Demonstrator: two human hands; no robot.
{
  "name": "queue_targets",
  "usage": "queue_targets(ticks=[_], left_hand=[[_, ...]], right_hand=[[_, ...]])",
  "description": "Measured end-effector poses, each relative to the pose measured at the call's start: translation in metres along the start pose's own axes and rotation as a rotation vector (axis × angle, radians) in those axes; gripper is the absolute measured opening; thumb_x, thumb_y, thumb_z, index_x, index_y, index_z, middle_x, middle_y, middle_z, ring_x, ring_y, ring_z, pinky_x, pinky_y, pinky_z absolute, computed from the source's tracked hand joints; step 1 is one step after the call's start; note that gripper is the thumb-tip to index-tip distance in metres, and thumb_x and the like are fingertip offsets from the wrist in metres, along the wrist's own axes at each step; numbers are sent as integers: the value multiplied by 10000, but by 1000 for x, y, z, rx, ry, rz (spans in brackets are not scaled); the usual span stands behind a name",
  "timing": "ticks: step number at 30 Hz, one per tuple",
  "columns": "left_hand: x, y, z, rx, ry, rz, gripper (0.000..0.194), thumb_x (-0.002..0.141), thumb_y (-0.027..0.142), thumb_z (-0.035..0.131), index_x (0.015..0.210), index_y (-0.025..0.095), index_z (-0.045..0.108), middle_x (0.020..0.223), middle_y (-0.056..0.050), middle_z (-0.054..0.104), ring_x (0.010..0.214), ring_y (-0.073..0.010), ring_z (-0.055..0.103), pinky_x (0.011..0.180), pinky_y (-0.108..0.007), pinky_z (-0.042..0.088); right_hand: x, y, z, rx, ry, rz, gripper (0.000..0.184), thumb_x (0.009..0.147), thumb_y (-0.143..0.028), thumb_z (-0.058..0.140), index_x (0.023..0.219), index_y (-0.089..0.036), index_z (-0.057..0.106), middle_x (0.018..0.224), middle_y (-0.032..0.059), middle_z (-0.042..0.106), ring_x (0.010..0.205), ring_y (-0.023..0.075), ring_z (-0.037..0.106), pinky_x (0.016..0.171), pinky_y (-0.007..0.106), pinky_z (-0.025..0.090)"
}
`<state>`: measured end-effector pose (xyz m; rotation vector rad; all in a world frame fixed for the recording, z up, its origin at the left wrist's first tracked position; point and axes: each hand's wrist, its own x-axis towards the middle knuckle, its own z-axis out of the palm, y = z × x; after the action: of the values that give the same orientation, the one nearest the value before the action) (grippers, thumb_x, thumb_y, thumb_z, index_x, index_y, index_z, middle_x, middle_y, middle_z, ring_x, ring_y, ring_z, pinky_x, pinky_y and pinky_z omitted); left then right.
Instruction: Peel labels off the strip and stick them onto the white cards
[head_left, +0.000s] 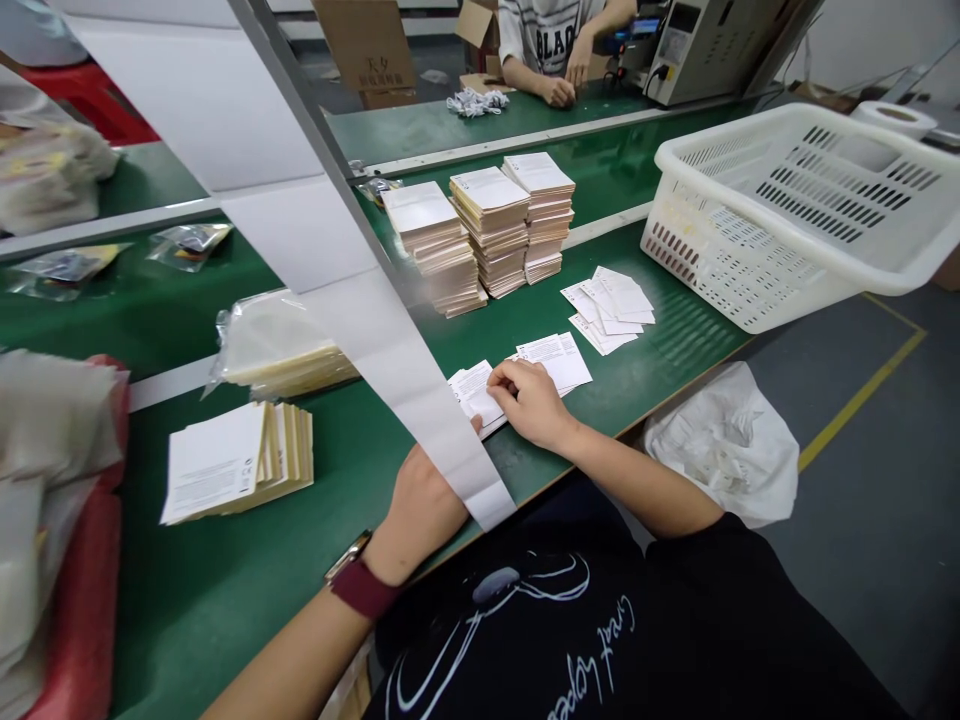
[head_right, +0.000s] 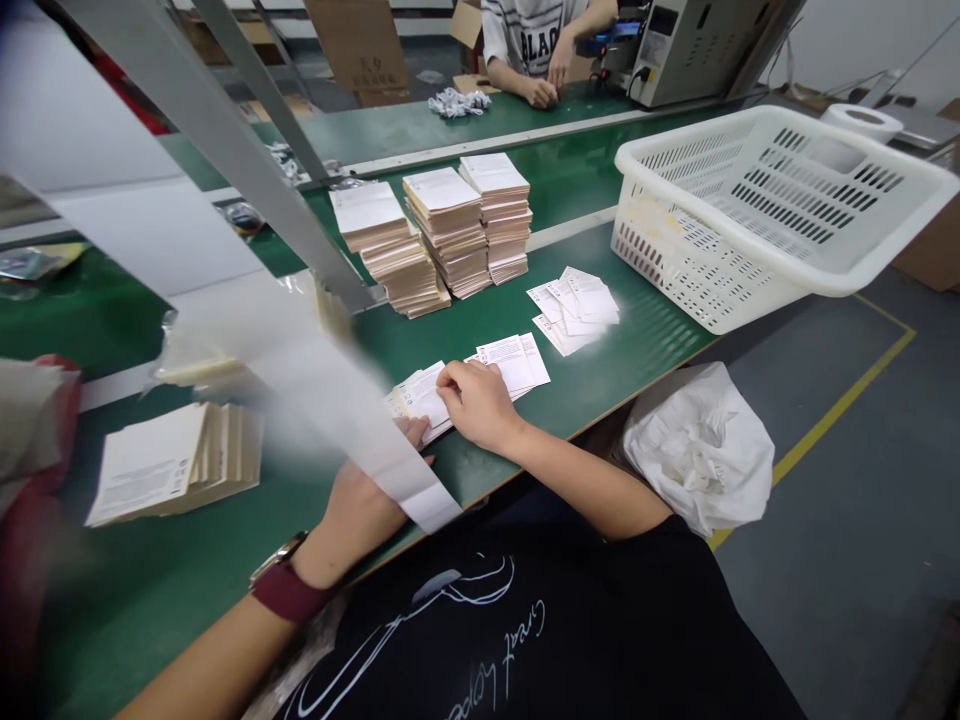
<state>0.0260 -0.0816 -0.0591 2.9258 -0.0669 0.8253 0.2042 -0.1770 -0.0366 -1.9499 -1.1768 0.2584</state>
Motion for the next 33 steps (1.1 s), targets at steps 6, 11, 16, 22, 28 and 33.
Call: queue_targets(ticks=[6,11,16,22,28,33], left_hand=[[-2,0,5,29,-63,-26,415,930,200,493,1343,193,541,1258,-120,666,1131,-287,654,965,-478,548],[-3,0,6,3,-75,-64,402,937,212,497,1336,191,550,1232,-126,677,1144,-297,646,984,-504,538],[-3,0,5,1,-89,-70,421,942,230,507,1360,190,537,1311,-144,629,1203,-314,609,996,-516,519],[-2,0,3,-20,-107,-75,479,958,243,496,1435,207,468,1448,-147,512,1341,-337,488,1039,-533,472],[-1,0,2,-14,-80,-73,450,967,244,466,1416,222,494,1464,-144,495,1327,-338,495,1013,-520,475],[0,4,0,-15,-61,-84,454,947,257,487,1397,204,516,1365,-151,583,1210,-336,568,932,-489,506]], right_hand=[[-5,-6,4,-382,-36,-99,82,912,-196,526,894,-188,606,904,75,688,928,250,563,805,383,336],[1,-3,1,-560,63,54,142,927,-275,568,1004,-167,618,1016,148,677,927,280,564,769,398,318],[6,0,-4,-382,-58,130,322,887,-503,618,792,-197,584,827,69,677,874,253,573,783,379,318],[4,-5,-3,-274,-35,154,147,912,-293,608,820,-198,544,831,27,666,858,208,587,792,342,317],[5,2,-5,-289,-6,105,210,956,-260,492,773,-196,572,856,56,685,900,223,595,765,330,334],[3,22,-28,-325,148,211,186,946,-281,486,858,-192,624,864,66,684,891,227,590,796,351,375]])
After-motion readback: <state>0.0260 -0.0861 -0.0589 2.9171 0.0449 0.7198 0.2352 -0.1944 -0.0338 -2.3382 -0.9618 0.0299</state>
